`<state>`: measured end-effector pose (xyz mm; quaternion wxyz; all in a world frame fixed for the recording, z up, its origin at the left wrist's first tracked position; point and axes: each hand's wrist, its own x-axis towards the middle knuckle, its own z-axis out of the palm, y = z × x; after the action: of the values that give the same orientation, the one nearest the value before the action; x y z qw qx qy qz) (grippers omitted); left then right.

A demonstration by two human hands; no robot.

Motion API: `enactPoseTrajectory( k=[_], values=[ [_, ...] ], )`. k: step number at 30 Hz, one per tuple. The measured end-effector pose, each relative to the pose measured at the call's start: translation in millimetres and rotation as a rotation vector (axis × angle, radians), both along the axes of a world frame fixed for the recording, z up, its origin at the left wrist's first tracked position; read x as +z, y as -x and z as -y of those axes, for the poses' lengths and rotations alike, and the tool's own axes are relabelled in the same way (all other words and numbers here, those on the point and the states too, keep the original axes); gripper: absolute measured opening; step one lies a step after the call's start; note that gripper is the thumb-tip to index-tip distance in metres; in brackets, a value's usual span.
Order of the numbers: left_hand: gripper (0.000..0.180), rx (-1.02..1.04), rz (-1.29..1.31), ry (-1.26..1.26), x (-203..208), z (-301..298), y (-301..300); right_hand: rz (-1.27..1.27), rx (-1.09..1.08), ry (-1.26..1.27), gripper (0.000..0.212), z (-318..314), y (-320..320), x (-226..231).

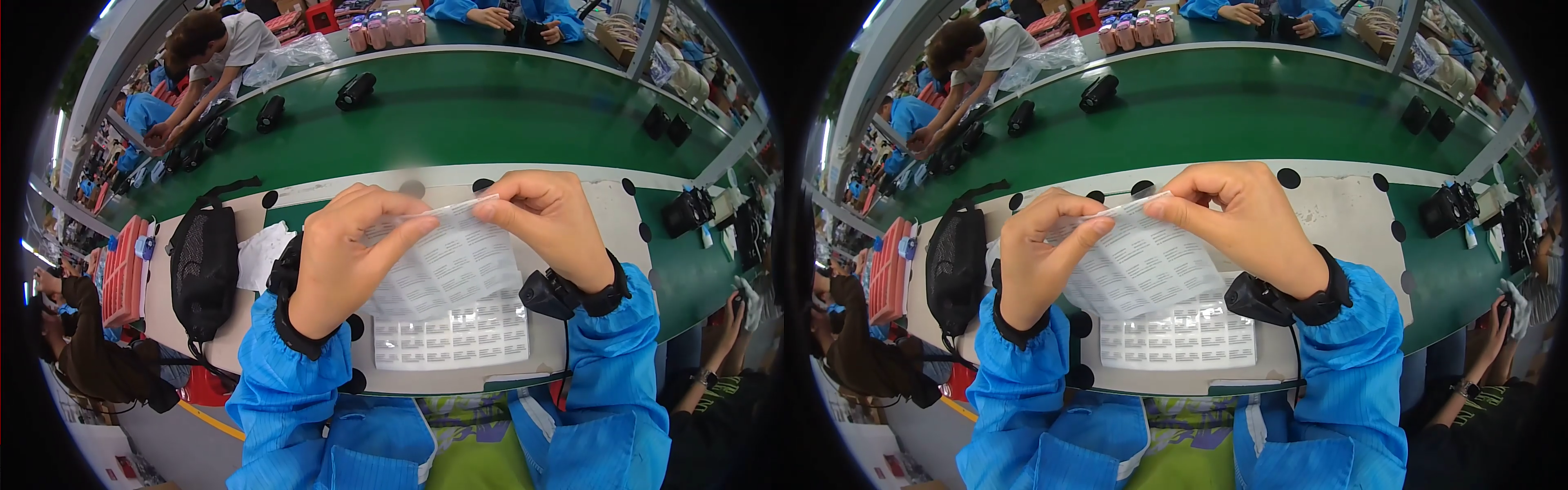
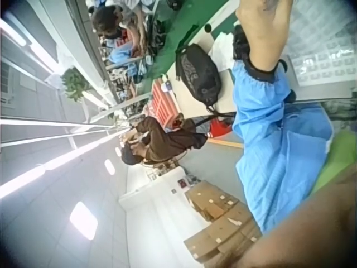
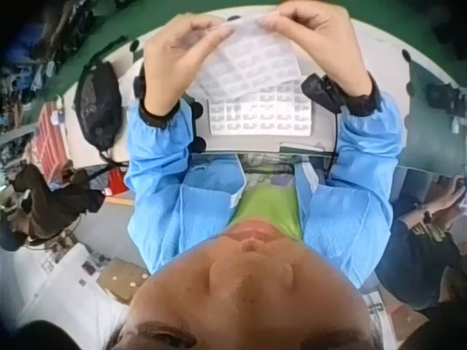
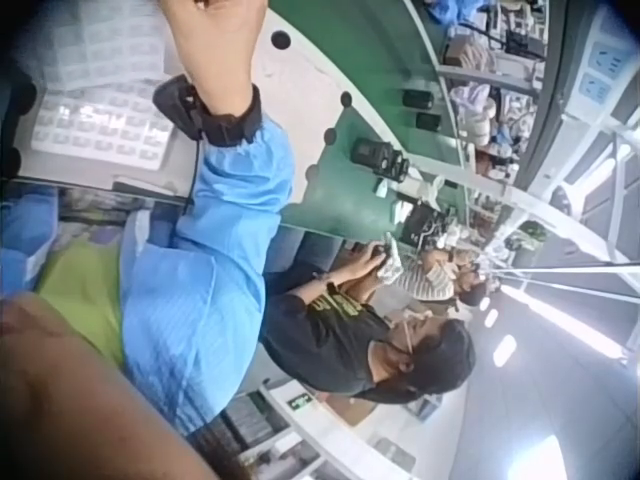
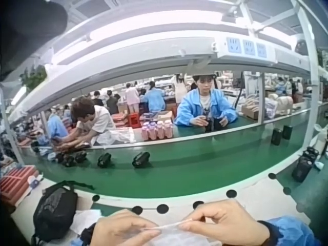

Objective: The person peels a sticker from a sheet, applies it to a camera, and sets the camera on a conveyor belt. They repeat this process with several more cameras, including both black and blue models.

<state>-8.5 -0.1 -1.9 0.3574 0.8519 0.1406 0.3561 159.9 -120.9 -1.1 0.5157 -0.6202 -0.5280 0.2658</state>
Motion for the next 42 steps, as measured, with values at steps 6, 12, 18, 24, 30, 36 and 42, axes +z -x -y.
enactPoseTrajectory(
  k=[6, 12, 18, 24, 30, 36, 42],
  values=[
    [0.013, -0.022, -0.094, 0.086, 1.9, -0.6, 1.1, -0.121, 0.064, -0.158, 0.018, -5.4, -6.5, -8.0],
    [0.013, -0.017, -0.105, 0.080, -0.1, -1.8, -1.2, -0.076, -0.007, -0.217, 0.015, -8.7, -4.7, -8.3],
    [0.012, -0.087, -0.093, 0.335, -1.3, -6.4, -3.5, 0.250, -0.014, -0.345, 0.013, -9.1, -11.3, -6.9],
    [0.015, -0.209, -0.161, 0.615, -6.8, -27.6, -5.5, 0.023, 0.329, -0.445, 0.027, -7.6, -22.6, -5.7],
    [0.016, -0.177, -0.258, 0.428, -7.9, -10.0, -14.1, -0.100, 0.134, -0.267, 0.050, -14.9, 1.7, -17.5],
    [0.014, -0.100, -0.098, 0.313, -11.4, -8.1, -14.1, -0.187, 0.058, -0.185, 0.056, -14.1, -4.4, -13.6],
    [0.012, -0.051, -0.183, 0.092, -6.6, -10.5, -8.1, -0.044, 0.053, -0.121, 0.062, -11.0, -5.5, -8.8]
  ],
)
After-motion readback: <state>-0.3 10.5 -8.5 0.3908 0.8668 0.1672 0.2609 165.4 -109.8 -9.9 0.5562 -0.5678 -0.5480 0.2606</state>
